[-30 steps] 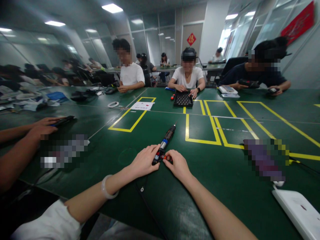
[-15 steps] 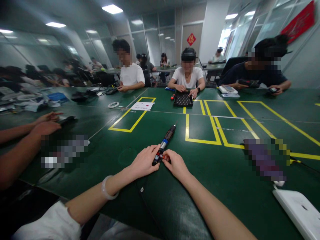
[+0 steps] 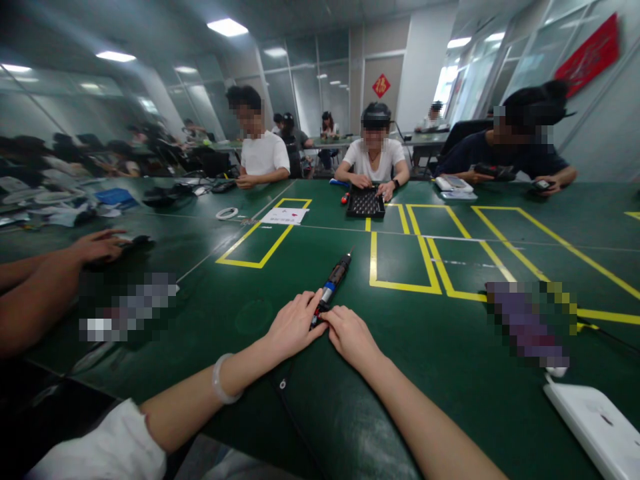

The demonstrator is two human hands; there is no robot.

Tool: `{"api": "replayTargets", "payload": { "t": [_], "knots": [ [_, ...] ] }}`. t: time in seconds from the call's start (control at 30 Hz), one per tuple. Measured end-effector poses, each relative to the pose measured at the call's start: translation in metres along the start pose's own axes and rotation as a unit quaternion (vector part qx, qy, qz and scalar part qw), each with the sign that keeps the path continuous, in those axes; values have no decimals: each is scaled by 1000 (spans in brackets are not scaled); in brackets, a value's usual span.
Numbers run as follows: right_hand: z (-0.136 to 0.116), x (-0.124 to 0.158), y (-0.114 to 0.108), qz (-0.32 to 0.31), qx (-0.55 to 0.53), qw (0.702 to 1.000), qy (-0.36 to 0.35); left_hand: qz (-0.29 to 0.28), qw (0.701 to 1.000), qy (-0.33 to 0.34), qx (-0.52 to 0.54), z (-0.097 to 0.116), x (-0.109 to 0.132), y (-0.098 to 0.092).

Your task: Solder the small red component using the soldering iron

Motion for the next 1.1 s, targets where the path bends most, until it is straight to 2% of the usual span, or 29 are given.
{"api": "replayTargets", "payload": {
  "t": [0.17,0.37,0.47,0.57,0.73,0.93,1.1],
  "knots": [
    [-6,1,2,-18,57,998,-8,7,1000,-7,-13,-1,-1,0],
    [-8,0,3,-15,35,999,-4,3,1000,-17,-16,-9,-3,3],
    [-6,-1,2,-6,24,1000,10,15,1000,-12,-18,-19,-6,6],
    [-5,1,0,-2,17,1000,22,23,999,-20,-32,-38,-12,12],
    [-6,3,-2,-10,13,999,30,8,996,-63,-64,-94,-31,22],
    [-7,0,1,-24,18,999,28,-31,986,-137,-88,-196,-50,41],
    [-6,-1,3,-26,18,999,18,-73,974,-196,-92,-274,-53,60]
  ]
}}
Point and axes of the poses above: each hand's wrist, its own x-axis away from the middle knuckle, its own y-axis out of the palm, z = x × y, the point moved 7 cm from there along -x, towards the middle knuckle, and after that the axes turned 10 degrees about -x, right-handed, at the moved point
